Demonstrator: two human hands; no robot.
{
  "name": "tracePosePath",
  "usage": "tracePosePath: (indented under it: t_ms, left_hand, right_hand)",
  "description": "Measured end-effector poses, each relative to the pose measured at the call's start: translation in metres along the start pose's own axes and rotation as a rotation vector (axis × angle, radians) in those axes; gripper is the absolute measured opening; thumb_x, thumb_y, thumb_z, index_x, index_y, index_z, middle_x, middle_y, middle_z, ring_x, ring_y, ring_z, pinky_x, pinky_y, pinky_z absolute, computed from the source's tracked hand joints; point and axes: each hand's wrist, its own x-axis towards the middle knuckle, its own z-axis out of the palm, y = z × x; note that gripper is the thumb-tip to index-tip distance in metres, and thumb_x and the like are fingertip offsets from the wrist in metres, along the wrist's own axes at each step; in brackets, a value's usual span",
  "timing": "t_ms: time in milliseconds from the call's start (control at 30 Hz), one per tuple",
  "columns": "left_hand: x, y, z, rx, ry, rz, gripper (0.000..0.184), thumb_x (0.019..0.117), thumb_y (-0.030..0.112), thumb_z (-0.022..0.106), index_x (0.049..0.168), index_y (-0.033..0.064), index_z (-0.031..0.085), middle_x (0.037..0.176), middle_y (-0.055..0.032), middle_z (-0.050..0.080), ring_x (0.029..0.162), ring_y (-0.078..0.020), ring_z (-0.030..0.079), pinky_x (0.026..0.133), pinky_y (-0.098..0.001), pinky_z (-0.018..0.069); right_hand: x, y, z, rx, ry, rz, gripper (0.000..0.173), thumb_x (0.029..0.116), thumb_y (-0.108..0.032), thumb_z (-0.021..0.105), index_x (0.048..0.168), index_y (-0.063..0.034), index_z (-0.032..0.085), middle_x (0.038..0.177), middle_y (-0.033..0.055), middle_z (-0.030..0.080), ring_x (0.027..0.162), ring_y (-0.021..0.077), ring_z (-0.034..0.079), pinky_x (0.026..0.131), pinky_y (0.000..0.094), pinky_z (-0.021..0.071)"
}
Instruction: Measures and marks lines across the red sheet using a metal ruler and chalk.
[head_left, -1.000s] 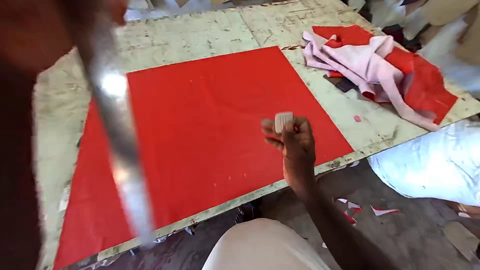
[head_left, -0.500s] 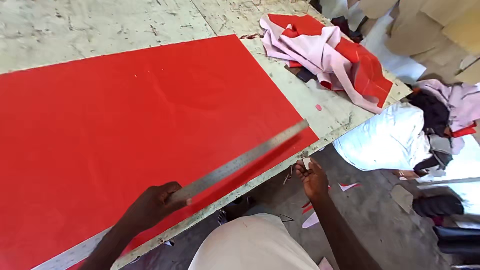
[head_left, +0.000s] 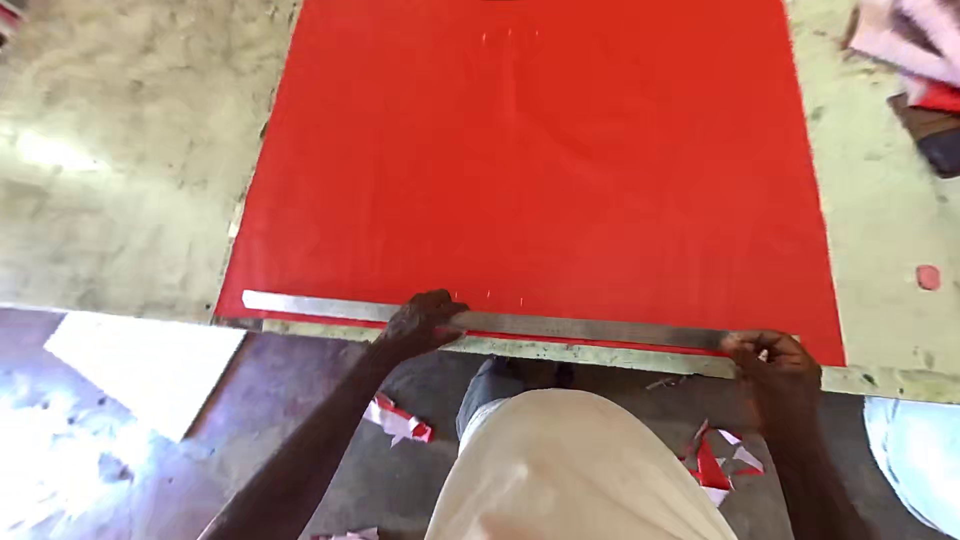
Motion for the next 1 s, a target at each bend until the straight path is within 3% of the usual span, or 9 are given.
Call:
tracePosePath:
  t_ms: [33,133,233,367,467,700,1000]
  left_hand:
    - [-0.002,0.000,0.005,0.008,0.044,-0.007,0.043,0.0922,0.040,0.073,0.128,0.0173,0.071,0.110,-0.0122,0.068,0.103,-0.0292,0.066,0.091,-0.0507,0.0552]
    - [-0.006,0.008,0.012,-0.006,0.129,-0.061,0.041,0.0951,0.038,0.069,0.130,0.0151,0.071,0.118,-0.0142,0.067,0.113,-0.0319,0.063,0.098,-0.0523,0.0520]
    - [-0.009,0.009,0.019,0.021,0.170,-0.072,0.042,0.0980,0.039,0.066,0.133,0.0165,0.069,0.120,-0.0128,0.066,0.114,-0.0315,0.061,0.099,-0.0523,0.0494]
    - [-0.007,0.007,0.019,-0.009,0.176,-0.072,0.037,0.1002,0.034,0.063,0.131,0.0147,0.070,0.126,-0.0120,0.064,0.121,-0.0317,0.058,0.104,-0.0524,0.0475]
    - [-0.013,0.009,0.024,-0.022,0.184,-0.077,0.037,0.1016,0.035,0.060,0.130,0.0138,0.070,0.124,-0.0114,0.063,0.119,-0.0315,0.057,0.103,-0.0523,0.0467]
    - [-0.011,0.007,0.018,-0.033,0.205,-0.063,0.038,0.1021,0.040,0.060,0.129,0.0141,0.071,0.122,-0.0092,0.063,0.116,-0.0292,0.058,0.101,-0.0504,0.0460]
    - [-0.011,0.001,0.010,-0.037,0.238,-0.070,0.038,0.1020,0.038,0.060,0.130,0.0148,0.070,0.121,-0.0098,0.064,0.114,-0.0301,0.058,0.098,-0.0510,0.0473]
  right_hand:
    - [0.007,0.001,-0.001,-0.111,-0.087,-0.110,0.034,0.0880,-0.022,0.077,0.115,-0.0042,0.067,0.105,0.0070,0.068,0.080,0.0147,0.062,0.070,0.0358,0.0547]
    - [0.026,0.009,0.002,-0.424,-0.307,-0.395,0.046,0.0922,-0.034,0.071,0.126,-0.0020,0.068,0.136,0.0169,0.062,0.108,0.0286,0.065,0.085,0.0497,0.0563]
    - [0.036,0.013,0.010,-0.572,-0.429,-0.497,0.041,0.0931,-0.029,0.072,0.127,-0.0059,0.069,0.141,0.0141,0.060,0.118,0.0303,0.064,0.093,0.0534,0.0566]
    - [0.044,0.009,0.016,-0.707,-0.503,-0.472,0.039,0.0923,-0.022,0.075,0.128,-0.0097,0.069,0.136,0.0137,0.061,0.109,0.0307,0.067,0.086,0.0554,0.0590]
    - [0.049,0.004,0.016,-0.746,-0.566,-0.454,0.040,0.0918,-0.020,0.077,0.129,-0.0078,0.068,0.128,0.0163,0.062,0.103,0.0320,0.068,0.082,0.0562,0.0592]
    - [0.066,-0.008,0.015,-0.721,-0.692,-0.468,0.040,0.0875,-0.015,0.080,0.125,-0.0061,0.070,0.121,0.0151,0.063,0.102,0.0288,0.067,0.084,0.0514,0.0597]
    - [0.080,-0.011,0.020,-0.702,-0.697,-0.538,0.038,0.0892,-0.022,0.077,0.123,-0.0061,0.071,0.120,0.0138,0.062,0.100,0.0257,0.067,0.082,0.0477,0.0596]
